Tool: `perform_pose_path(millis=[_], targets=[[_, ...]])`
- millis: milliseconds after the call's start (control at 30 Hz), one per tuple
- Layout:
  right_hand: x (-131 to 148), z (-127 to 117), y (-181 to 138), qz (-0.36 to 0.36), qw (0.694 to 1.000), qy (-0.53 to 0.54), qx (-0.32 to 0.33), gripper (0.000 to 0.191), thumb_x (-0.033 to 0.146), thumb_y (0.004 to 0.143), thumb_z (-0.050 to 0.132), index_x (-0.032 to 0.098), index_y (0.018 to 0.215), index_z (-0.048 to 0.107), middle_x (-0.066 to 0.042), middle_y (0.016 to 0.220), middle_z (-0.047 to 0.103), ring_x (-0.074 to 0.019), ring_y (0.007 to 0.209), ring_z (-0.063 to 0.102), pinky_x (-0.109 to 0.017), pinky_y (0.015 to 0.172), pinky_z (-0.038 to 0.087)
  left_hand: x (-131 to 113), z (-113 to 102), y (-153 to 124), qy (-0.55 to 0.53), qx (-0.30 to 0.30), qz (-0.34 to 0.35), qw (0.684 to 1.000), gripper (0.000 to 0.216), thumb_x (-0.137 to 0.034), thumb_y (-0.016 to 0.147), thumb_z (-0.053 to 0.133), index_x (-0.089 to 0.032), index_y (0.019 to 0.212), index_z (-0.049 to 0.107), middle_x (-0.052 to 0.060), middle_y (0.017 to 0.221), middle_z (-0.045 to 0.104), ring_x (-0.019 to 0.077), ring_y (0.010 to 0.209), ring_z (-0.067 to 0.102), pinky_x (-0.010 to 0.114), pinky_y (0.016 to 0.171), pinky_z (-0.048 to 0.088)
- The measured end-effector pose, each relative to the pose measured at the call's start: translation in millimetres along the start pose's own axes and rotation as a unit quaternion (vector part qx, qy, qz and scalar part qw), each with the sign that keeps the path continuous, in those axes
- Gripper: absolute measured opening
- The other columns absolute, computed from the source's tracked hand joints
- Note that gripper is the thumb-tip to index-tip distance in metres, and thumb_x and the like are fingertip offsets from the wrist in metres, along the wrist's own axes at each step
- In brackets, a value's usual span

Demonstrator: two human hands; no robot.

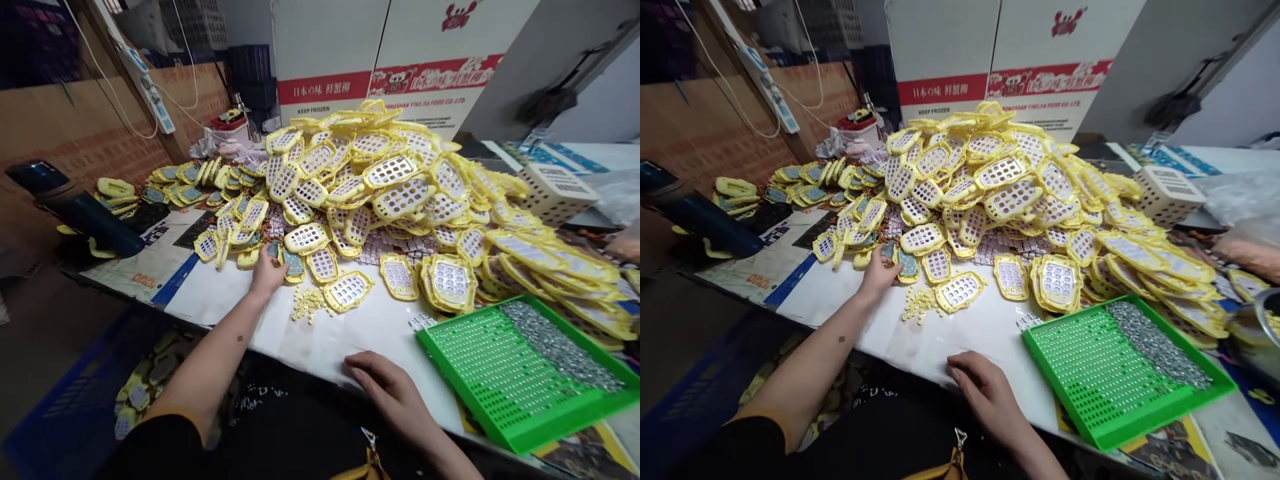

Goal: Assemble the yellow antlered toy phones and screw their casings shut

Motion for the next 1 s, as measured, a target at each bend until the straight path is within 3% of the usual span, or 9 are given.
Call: perform_pose_path(millis=[133, 233, 333, 400, 467, 567, 733, 900, 1000], targets=[[-2, -2, 1, 0.011, 1.000, 0.015, -0.008, 0.025, 0.043, 0.089, 0.056, 0.025, 0.091, 0.073, -0.006, 0.088, 0.077, -0.0214, 0.081, 0.073, -0.032, 0.074, 0.060, 0, -19, 2, -0.030, 0.040, -0.043, 0.998, 0.055, -0.017, 0.073, 0.070, -0.014, 0.126, 0.052, -0.002, 0.076, 0.056, 0.0089, 0.053, 0.054, 0.025, 0.057, 0.051], [-5, -4, 2, 0.025, 0.999, 0.031, -0.012, 0.025, 0.043, 0.089, 0.057, 0.024, 0.091, 0.073, -0.006, 0.086, 0.076, -0.0211, 0.081, 0.072, -0.031, 0.072, 0.059, 1, -29, -1, -0.017, 0.043, -0.051, 0.998, 0.050, -0.024, 0.074, 0.072, -0.015, 0.120, 0.056, 0.004, 0.090, 0.060, 0.0111, 0.060, 0.058, 0.028, 0.060, 0.053], [-5, -4, 2, 0.031, 0.999, 0.039, -0.017, 0.026, 0.043, 0.089, 0.058, 0.023, 0.091, 0.073, -0.007, 0.087, 0.076, -0.0212, 0.082, 0.072, -0.031, 0.072, 0.059, 0, -22, -8, 0.022, 0.030, -0.013, 0.999, 0.062, -0.025, 0.060, 0.084, -0.020, 0.117, 0.060, 0.011, 0.118, 0.057, 0.0228, 0.092, 0.065, 0.036, 0.080, 0.055], [-6, -3, 1, 0.023, 0.999, 0.038, -0.019, 0.026, 0.043, 0.090, 0.057, 0.022, 0.091, 0.073, -0.007, 0.088, 0.076, -0.0208, 0.082, 0.072, -0.030, 0.072, 0.059, -1, -11, -10, 0.081, 0.019, 0.044, 0.996, 0.071, -0.019, 0.053, 0.087, -0.024, 0.118, 0.061, 0.012, 0.130, 0.052, 0.0322, 0.120, 0.055, 0.041, 0.100, 0.046], [-7, -2, -1, 0.010, 0.999, 0.034, -0.023, 0.026, 0.042, 0.090, 0.056, 0.022, 0.091, 0.073, -0.007, 0.087, 0.076, -0.0199, 0.081, 0.071, -0.030, 0.072, 0.058, -1, -2, -10, 0.109, 0.001, 0.070, 0.992, 0.078, -0.010, 0.051, 0.084, -0.024, 0.124, 0.059, 0.013, 0.136, 0.050, 0.0350, 0.133, 0.045, 0.044, 0.111, 0.035], [-9, -3, -3, -0.007, 0.999, 0.035, -0.033, 0.025, 0.041, 0.090, 0.056, 0.022, 0.091, 0.073, -0.006, 0.087, 0.076, -0.0187, 0.080, 0.071, -0.029, 0.072, 0.057, 0, 1, -5, 0.058, -0.017, 0.027, 0.998, 0.084, -0.002, 0.054, 0.077, -0.021, 0.132, 0.052, 0.014, 0.131, 0.054, 0.0322, 0.124, 0.053, 0.044, 0.109, 0.038], [-10, -4, -4, -0.029, 0.998, 0.043, -0.038, 0.024, 0.039, 0.091, 0.056, 0.022, 0.091, 0.073, -0.007, 0.085, 0.076, -0.0190, 0.078, 0.071, -0.030, 0.071, 0.057, -6, -25, -4, -0.022, -0.003, -0.023, 0.999, 0.072, -0.004, 0.059, 0.070, -0.012, 0.128, 0.053, 0.010, 0.092, 0.069, 0.0253, 0.078, 0.069, 0.040, 0.076, 0.056], [-12, -4, -4, -0.031, 0.997, 0.054, -0.036, 0.025, 0.041, 0.090, 0.056, 0.022, 0.090, 0.073, -0.007, 0.085, 0.076, -0.0196, 0.079, 0.071, -0.031, 0.072, 0.057, -20, -56, -24, -0.110, -0.063, 0.010, 0.992, 0.063, -0.009, 0.063, 0.067, -0.014, 0.125, 0.057, 0.008, 0.100, 0.071, 0.0214, 0.092, 0.070, 0.031, 0.082, 0.055], [-8, -3, -1, 0.002, 0.997, 0.074, -0.026, 0.027, 0.043, 0.089, 0.056, 0.022, 0.090, 0.073, -0.007, 0.086, 0.076, -0.0197, 0.079, 0.070, -0.031, 0.073, 0.056, -25, -52, -40, -0.224, 0.003, -0.013, 0.974, 0.052, -0.014, 0.063, 0.068, -0.013, 0.114, 0.065, 0.008, 0.099, 0.074, 0.0229, 0.098, 0.069, 0.030, 0.086, 0.055]])
Point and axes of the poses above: each hand's wrist, its own y-axis towards the middle knuckle, its own z-axis out of the palm, x = y × z, the point moved 1 cm from there along y, towards the middle knuckle
